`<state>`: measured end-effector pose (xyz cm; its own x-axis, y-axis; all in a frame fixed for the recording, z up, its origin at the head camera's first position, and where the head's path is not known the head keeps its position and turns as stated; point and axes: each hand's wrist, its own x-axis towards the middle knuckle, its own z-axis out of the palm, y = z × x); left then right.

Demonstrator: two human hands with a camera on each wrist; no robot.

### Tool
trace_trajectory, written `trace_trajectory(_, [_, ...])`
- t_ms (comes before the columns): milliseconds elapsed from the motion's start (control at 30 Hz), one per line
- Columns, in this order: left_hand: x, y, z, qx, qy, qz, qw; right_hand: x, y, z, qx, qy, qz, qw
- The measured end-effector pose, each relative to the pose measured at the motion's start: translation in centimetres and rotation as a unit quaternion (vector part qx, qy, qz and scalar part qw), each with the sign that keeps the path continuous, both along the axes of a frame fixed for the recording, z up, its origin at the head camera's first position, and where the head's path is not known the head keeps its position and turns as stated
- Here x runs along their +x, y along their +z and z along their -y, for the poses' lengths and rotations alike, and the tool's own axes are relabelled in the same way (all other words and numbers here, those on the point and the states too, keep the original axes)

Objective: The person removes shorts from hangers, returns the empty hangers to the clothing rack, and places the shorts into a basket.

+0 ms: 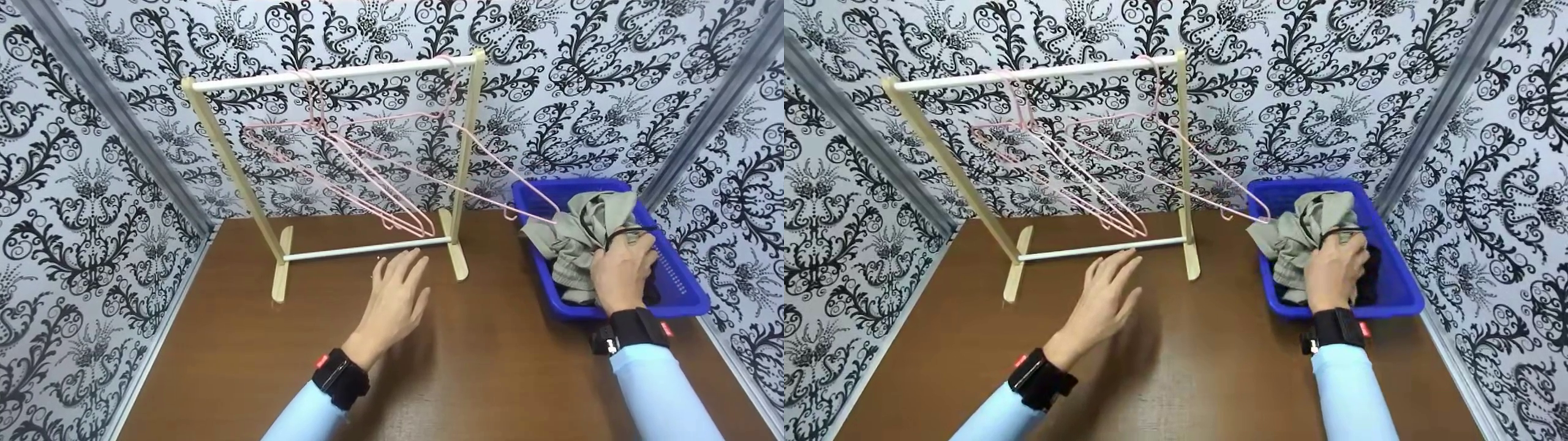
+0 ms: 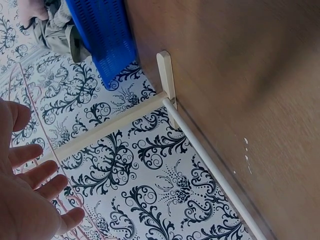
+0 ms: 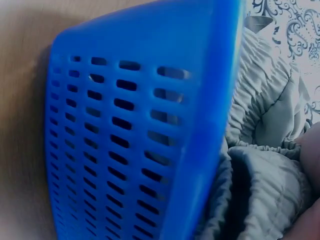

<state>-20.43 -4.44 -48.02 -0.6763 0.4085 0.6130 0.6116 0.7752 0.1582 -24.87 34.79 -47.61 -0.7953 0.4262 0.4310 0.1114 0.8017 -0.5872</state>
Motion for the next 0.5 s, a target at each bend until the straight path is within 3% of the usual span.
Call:
trace_trajectory(233, [0.0,-0.1,0.2,-0.010,0.006,0.007,0.9999,-0.4,-1.0,-0.1,0.023,0.022,0.045,0.9985])
trace_trajectory(500, [-0.1,-0.4,0.4,-0.018,0.013,0.012,0.9997,-1.0,-1.3,-0.6,0.044,0.061,0.159,0.9844])
